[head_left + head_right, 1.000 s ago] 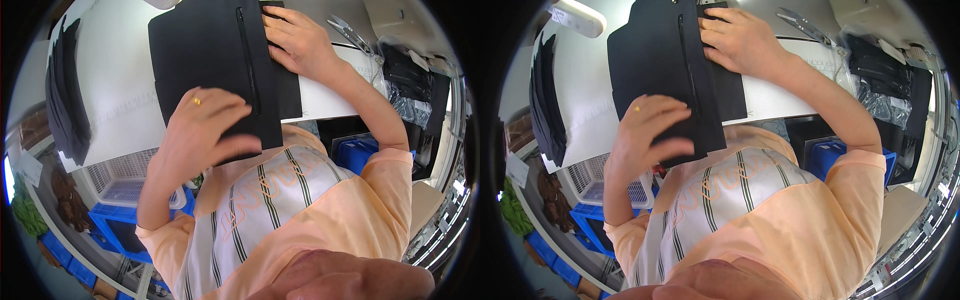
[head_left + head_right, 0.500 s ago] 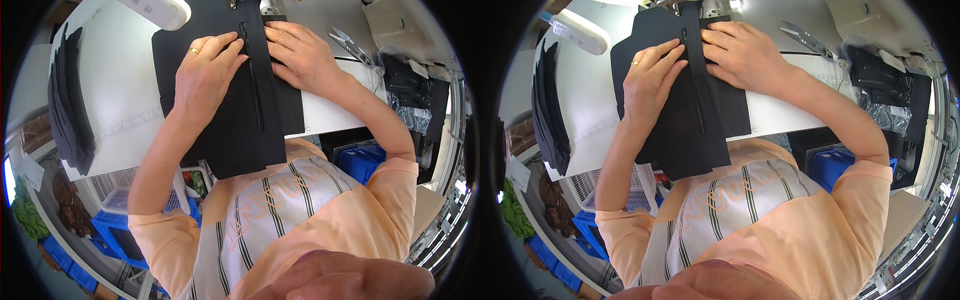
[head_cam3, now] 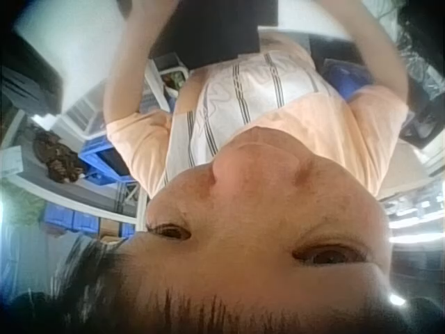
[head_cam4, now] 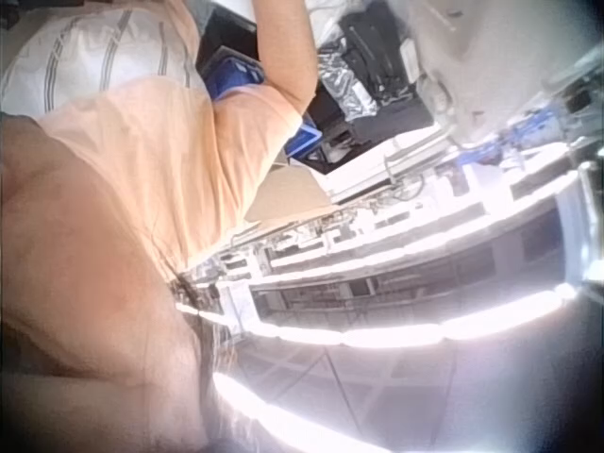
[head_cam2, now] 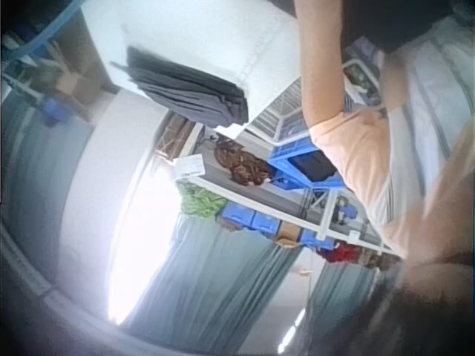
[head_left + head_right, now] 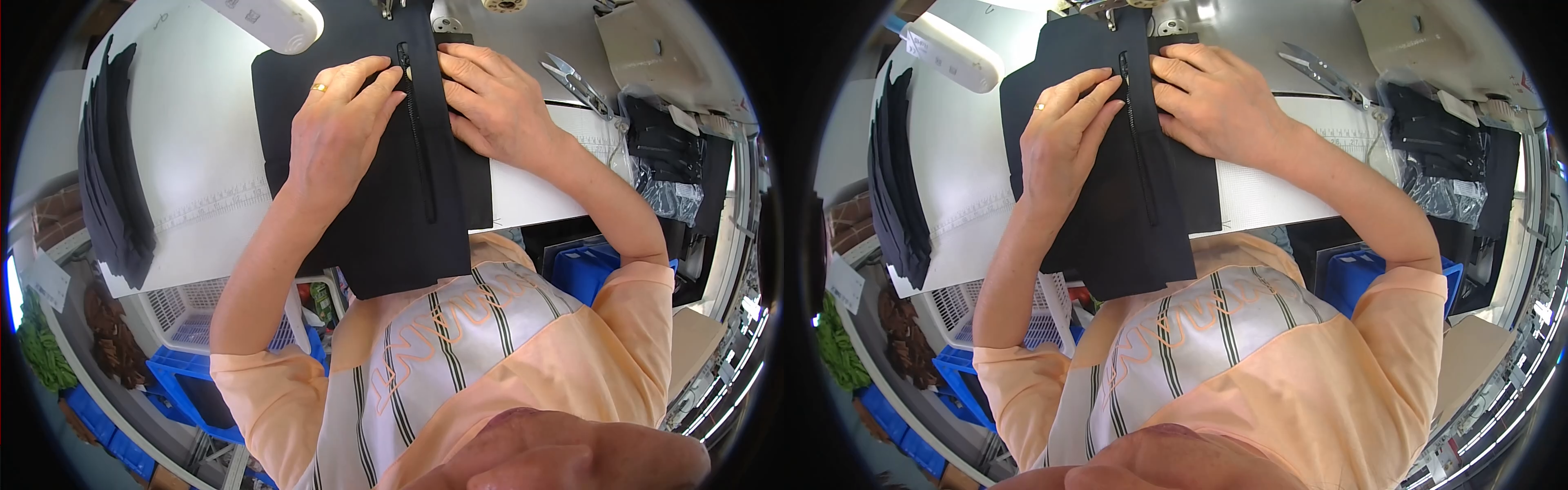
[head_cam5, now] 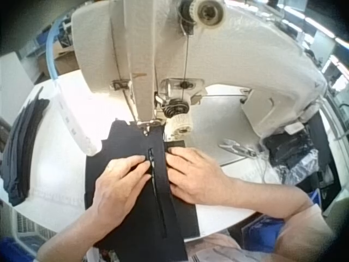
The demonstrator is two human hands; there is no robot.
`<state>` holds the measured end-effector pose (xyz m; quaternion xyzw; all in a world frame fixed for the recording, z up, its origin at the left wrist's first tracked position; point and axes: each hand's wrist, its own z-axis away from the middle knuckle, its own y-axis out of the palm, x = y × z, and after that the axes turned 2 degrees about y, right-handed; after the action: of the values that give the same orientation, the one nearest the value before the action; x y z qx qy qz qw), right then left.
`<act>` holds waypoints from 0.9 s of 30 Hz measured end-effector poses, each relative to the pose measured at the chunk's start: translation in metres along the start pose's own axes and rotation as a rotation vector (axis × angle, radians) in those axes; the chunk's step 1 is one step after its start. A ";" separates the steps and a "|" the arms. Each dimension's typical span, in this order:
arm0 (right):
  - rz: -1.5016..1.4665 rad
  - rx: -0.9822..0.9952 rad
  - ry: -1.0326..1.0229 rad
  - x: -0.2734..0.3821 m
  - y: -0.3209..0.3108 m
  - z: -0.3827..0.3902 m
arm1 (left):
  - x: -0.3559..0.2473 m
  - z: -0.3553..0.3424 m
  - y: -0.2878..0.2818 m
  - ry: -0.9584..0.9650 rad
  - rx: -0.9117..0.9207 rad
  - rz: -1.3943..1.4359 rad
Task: Sewing a zipper onto a piece of black material using an industrial sewing machine.
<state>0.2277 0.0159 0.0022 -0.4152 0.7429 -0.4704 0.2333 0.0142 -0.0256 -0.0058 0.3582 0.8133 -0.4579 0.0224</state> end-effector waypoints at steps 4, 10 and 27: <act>0.003 0.001 0.006 0.000 0.001 -0.001 | -0.001 -0.001 -0.001 -0.009 0.015 0.001; -0.024 -0.003 0.009 0.000 0.000 -0.001 | -0.003 -0.001 -0.001 0.025 0.054 -0.033; -0.112 0.317 -0.281 -0.037 -0.011 -0.036 | -0.002 -0.001 -0.006 0.042 0.089 -0.028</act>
<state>0.2258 0.0623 0.0264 -0.4753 0.5956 -0.5311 0.3705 0.0123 -0.0283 -0.0004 0.3568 0.7975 -0.4863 -0.0170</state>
